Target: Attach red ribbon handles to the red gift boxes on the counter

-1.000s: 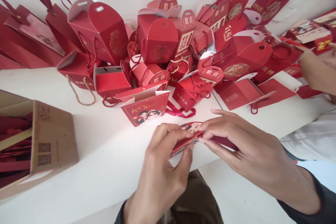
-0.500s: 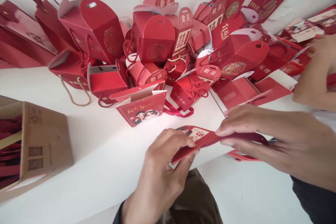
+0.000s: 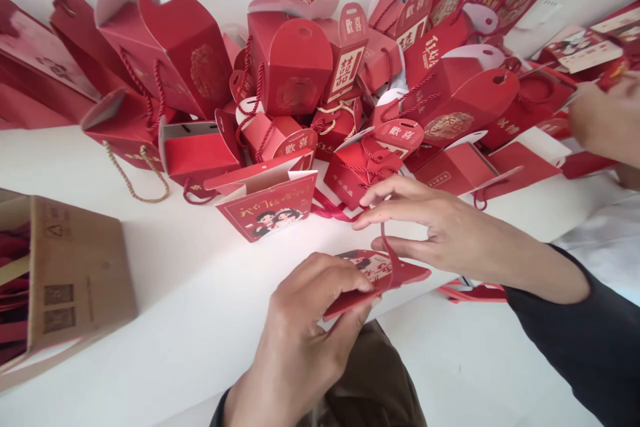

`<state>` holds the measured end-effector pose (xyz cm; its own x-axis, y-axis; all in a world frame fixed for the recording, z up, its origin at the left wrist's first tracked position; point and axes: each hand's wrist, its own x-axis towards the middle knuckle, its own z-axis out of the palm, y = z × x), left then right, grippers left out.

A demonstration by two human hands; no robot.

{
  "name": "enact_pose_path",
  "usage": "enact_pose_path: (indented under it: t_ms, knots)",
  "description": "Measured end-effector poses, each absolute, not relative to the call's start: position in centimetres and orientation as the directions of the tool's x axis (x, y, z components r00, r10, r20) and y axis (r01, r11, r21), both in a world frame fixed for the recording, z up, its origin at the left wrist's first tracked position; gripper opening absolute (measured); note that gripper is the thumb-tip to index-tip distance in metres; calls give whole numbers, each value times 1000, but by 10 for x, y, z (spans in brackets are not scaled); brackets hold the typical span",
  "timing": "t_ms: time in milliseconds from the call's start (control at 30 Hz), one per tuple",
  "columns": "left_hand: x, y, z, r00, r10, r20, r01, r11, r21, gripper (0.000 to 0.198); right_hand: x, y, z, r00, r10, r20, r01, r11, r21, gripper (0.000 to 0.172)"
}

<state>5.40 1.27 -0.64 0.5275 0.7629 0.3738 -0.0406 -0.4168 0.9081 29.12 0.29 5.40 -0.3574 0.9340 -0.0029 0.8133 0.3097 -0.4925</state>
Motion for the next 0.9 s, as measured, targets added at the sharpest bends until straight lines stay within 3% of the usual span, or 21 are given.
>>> enact_pose_path:
  t_ms: [200,400,633,900]
  knots:
    - [54,14,-7,510,762,398,-50,-436,899,12,286,-2,59,-386,918,94,857,394,-331,43]
    - [54,13,-8,522,753,400,-47,-443,895,14,278,-13,72,-347,936,57,790,325,-519,51]
    - [54,11,-10,519,744,420,-65,-455,888,13,266,-23,79,-113,991,-65,728,38,-685,17]
    - [54,11,-10,556,709,433,-39,-499,866,30,259,-26,74,-42,999,-22,731,16,-682,13]
